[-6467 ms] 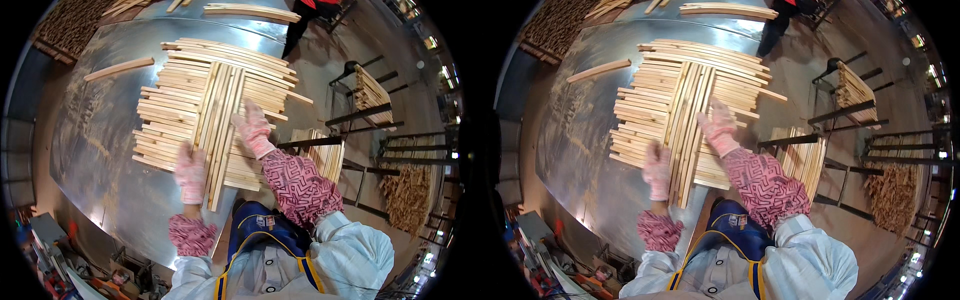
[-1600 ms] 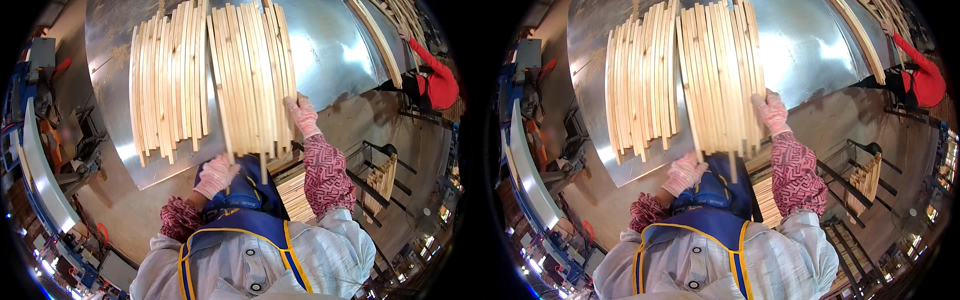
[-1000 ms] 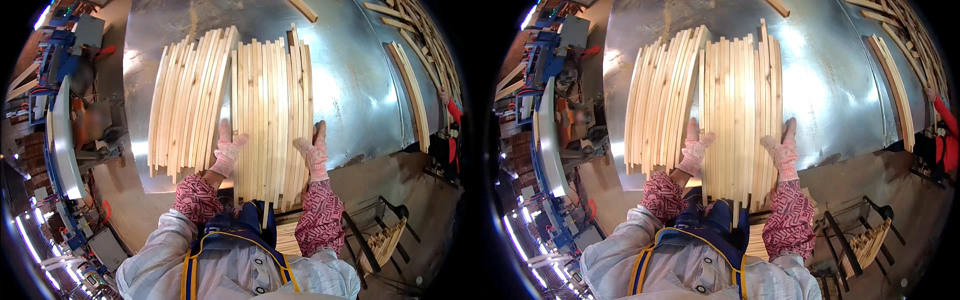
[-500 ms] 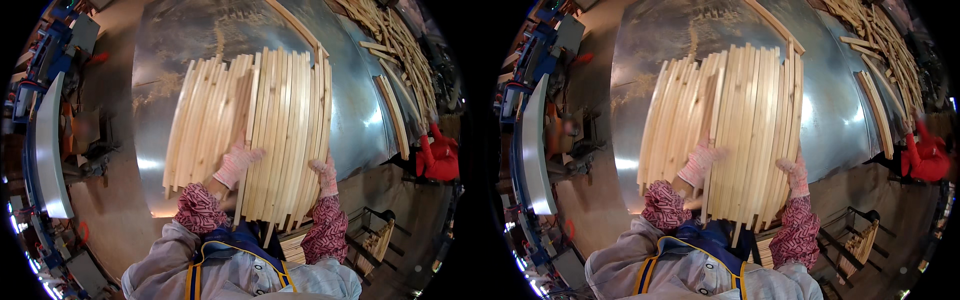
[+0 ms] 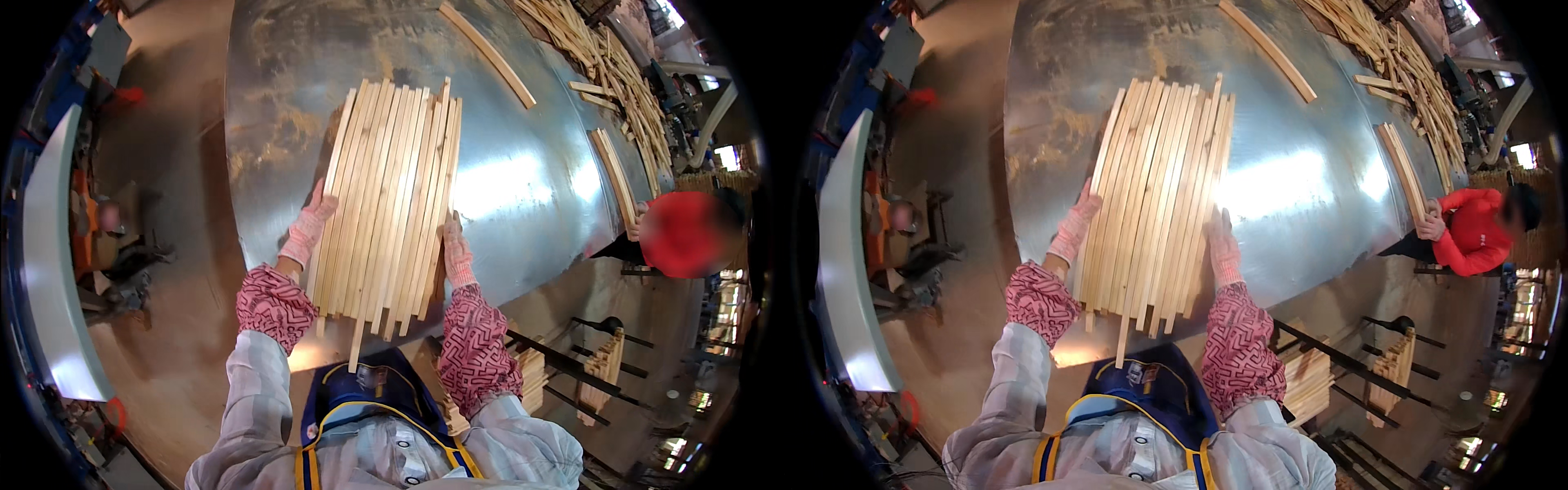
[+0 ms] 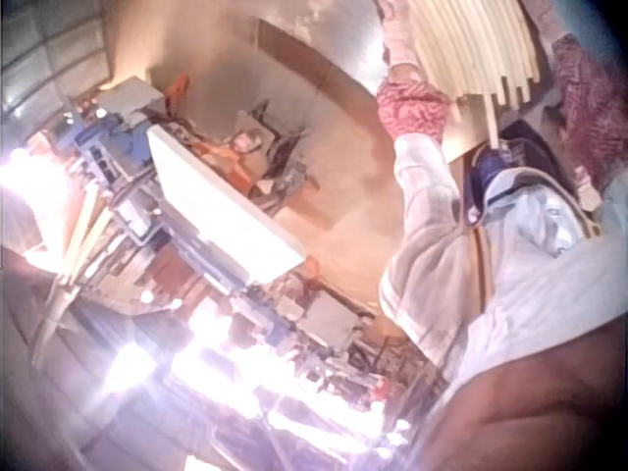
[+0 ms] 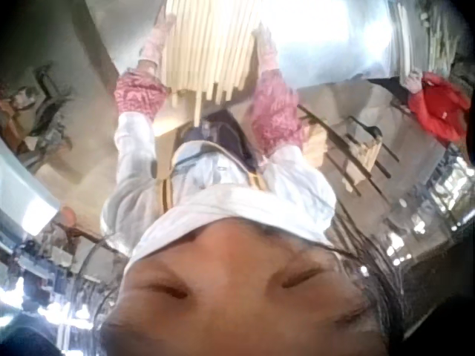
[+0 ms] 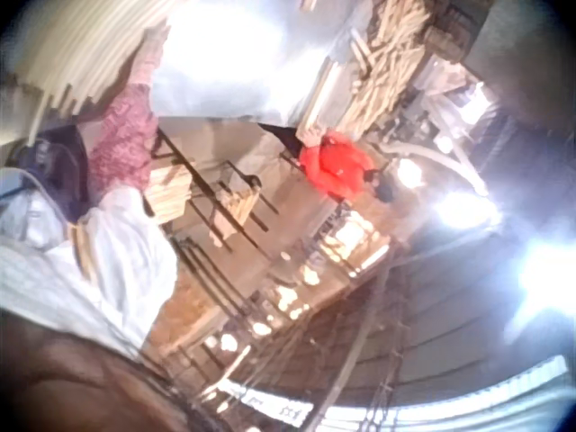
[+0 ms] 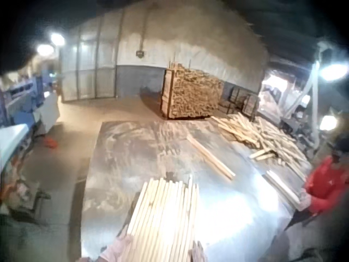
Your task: The person collects thin wooden sticks from a conveyor belt and a metal table, then stacks them onto a metal rack. Another person in a red shirt is also seen handling the sticks nearby.
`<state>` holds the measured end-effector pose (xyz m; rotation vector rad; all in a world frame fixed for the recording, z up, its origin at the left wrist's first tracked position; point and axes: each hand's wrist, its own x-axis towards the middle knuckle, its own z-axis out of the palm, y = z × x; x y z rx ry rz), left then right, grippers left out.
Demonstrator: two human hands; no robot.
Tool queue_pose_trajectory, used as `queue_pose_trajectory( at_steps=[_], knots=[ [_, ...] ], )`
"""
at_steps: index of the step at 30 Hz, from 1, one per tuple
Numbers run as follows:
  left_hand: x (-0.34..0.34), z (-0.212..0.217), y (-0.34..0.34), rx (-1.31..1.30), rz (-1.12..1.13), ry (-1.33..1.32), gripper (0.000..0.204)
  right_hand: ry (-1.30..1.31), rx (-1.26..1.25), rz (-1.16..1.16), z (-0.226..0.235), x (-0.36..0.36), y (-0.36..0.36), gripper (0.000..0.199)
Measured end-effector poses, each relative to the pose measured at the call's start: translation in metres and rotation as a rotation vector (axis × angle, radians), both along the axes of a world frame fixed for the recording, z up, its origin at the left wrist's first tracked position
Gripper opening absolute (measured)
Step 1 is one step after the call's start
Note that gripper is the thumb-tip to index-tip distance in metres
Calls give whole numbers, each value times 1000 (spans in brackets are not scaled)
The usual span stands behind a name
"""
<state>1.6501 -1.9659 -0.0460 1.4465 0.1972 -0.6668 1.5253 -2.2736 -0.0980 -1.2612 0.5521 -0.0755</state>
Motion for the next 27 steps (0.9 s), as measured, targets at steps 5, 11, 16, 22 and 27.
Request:
queue_pose_trajectory(
  at_steps=[5,11,16,22,27],
  knots=[
    [-24,-12,-8,118,-52,-106,96,322,-119,-49,-14,-22,-18,49],
    [-44,-36,2,263,-136,18,96,-204,524,-22,-38,-37,-19,58],
    [-55,-71,4,-196,103,97,90,188,-57,-10,-10,-47,3,60],
    [-61,-66,6,271,177,-93,70,495,118,-53,43,-14,16,68],
    [-64,-45,9,550,152,430,65,421,170,95,28,-17,-8,77]
  ],
)
